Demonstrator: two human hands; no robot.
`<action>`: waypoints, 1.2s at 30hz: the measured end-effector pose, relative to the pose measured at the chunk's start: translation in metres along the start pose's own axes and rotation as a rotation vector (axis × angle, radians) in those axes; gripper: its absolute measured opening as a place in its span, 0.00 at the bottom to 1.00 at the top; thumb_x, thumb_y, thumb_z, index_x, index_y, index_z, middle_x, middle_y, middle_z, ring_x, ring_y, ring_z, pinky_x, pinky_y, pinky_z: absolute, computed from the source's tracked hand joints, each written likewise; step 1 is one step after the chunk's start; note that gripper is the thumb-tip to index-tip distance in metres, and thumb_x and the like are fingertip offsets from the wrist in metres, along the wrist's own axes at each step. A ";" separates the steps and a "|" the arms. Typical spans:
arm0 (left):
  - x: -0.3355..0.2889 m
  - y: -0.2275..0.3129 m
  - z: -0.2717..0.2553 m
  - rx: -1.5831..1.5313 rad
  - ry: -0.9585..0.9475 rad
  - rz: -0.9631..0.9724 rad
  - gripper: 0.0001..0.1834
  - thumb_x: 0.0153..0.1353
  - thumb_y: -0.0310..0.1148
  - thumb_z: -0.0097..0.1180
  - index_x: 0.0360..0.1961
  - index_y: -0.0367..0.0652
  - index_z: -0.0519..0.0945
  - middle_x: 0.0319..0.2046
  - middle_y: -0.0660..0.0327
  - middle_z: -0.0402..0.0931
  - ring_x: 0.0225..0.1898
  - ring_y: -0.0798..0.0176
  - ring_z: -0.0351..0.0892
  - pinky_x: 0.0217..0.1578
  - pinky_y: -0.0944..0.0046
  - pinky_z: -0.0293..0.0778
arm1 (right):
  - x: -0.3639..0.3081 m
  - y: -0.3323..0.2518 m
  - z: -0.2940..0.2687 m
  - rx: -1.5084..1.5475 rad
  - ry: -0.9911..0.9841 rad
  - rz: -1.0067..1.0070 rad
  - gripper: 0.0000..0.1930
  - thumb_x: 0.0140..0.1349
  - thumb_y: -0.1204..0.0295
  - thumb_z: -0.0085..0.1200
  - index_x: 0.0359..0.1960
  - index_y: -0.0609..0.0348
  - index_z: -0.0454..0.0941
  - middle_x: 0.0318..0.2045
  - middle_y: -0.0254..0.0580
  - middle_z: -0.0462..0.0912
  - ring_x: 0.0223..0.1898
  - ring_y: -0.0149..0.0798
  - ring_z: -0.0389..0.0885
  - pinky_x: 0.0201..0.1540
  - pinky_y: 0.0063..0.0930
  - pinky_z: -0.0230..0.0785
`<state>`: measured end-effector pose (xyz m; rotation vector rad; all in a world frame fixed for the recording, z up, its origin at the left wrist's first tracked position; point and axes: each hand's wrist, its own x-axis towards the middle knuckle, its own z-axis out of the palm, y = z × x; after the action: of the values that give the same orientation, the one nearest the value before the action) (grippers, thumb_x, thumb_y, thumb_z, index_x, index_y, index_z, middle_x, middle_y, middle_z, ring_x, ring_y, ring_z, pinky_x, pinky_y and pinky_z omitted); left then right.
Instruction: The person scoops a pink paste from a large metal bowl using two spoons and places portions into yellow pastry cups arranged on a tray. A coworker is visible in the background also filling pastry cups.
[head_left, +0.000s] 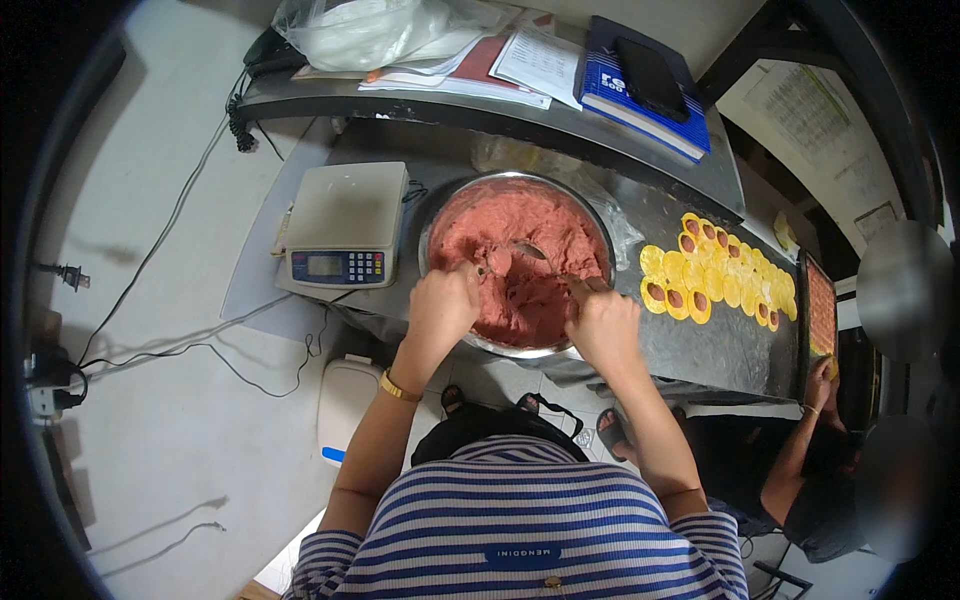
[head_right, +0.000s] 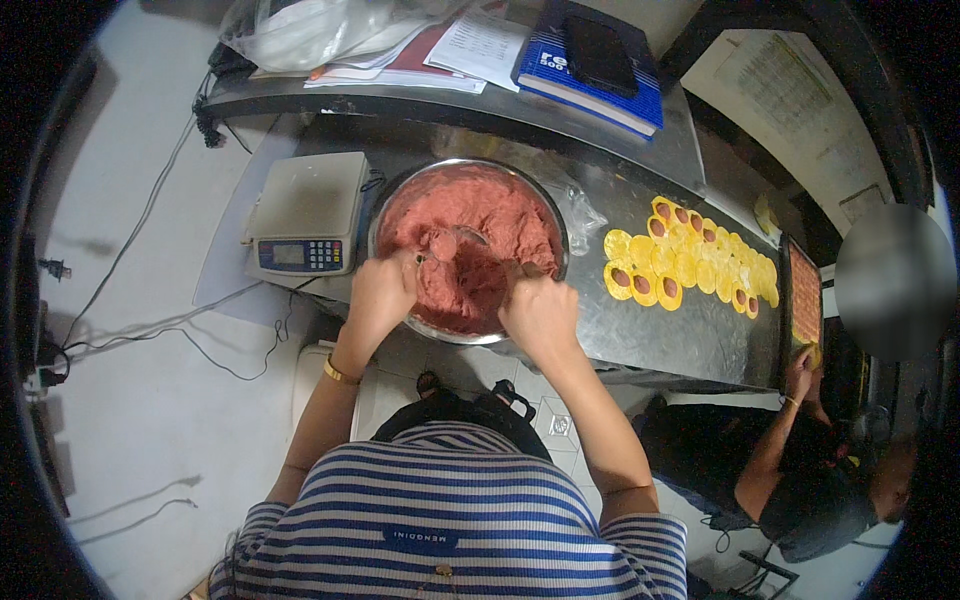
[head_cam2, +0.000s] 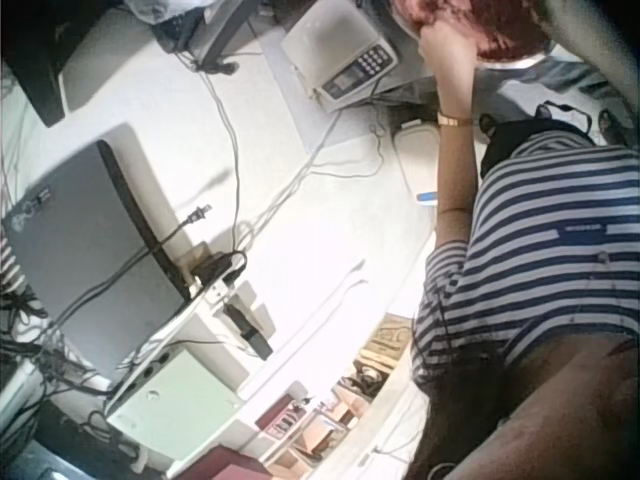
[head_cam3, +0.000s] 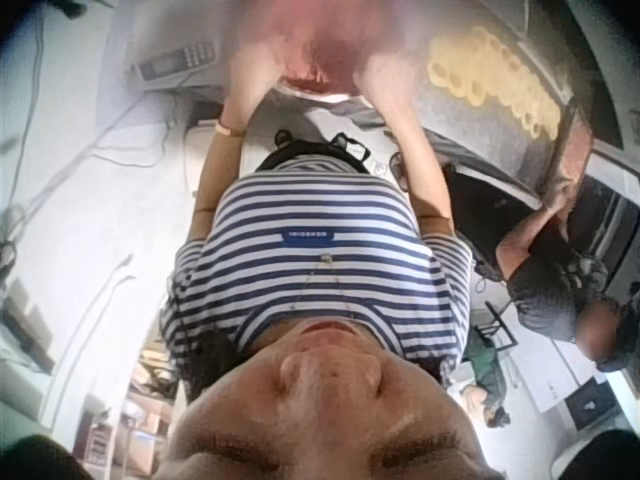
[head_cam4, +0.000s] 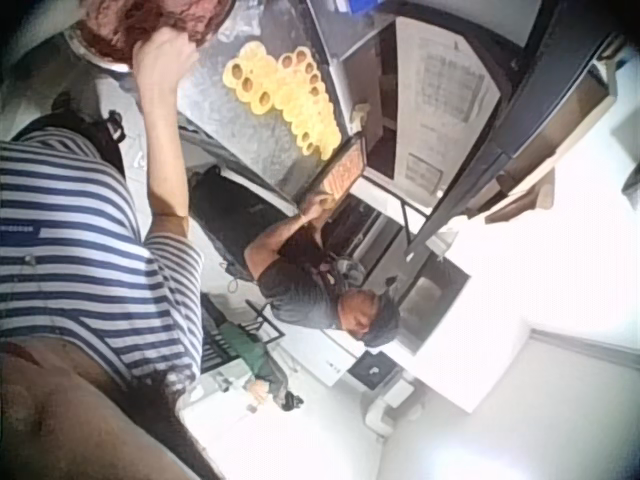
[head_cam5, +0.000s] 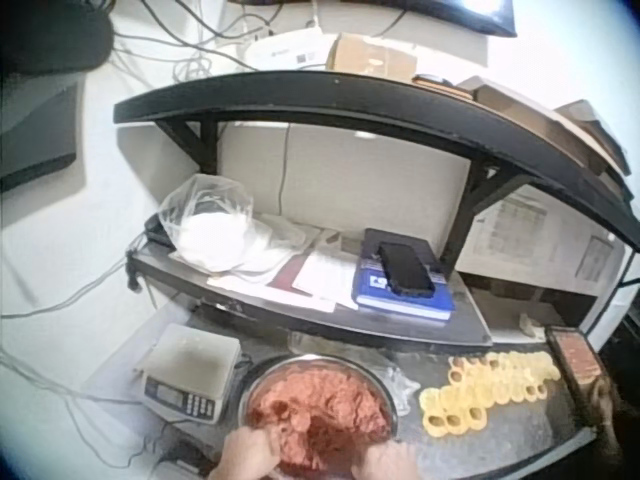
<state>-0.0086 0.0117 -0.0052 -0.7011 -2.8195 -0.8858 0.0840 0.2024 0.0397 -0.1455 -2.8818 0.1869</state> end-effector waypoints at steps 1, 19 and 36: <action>0.000 0.000 0.000 0.010 0.000 0.005 0.11 0.59 0.35 0.46 0.26 0.41 0.76 0.17 0.45 0.74 0.23 0.40 0.76 0.26 0.45 0.73 | -0.001 -0.003 0.000 0.003 -0.007 0.005 0.19 0.44 0.75 0.52 0.42 0.52 0.79 0.28 0.44 0.80 0.22 0.49 0.79 0.25 0.41 0.72; -0.014 0.017 0.022 0.158 0.027 0.119 0.07 0.60 0.33 0.48 0.29 0.42 0.74 0.14 0.51 0.74 0.17 0.47 0.76 0.18 0.52 0.72 | 0.002 0.057 0.002 1.752 -0.640 0.728 0.11 0.62 0.72 0.48 0.39 0.65 0.79 0.10 0.19 0.55 0.09 0.19 0.47 0.12 0.18 0.38; -0.016 0.041 0.020 -0.090 -0.088 -0.026 0.11 0.57 0.27 0.44 0.22 0.33 0.74 0.21 0.46 0.75 0.25 0.49 0.79 0.27 0.54 0.69 | -0.129 0.358 -0.058 -0.229 0.881 1.009 0.10 0.56 0.73 0.47 0.38 0.53 0.79 0.23 0.45 0.80 0.25 0.46 0.80 0.25 0.40 0.68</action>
<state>0.0252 0.0463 -0.0040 -0.7334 -2.8870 -1.0161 0.2525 0.5480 0.0145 -1.3255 -1.7241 -0.0420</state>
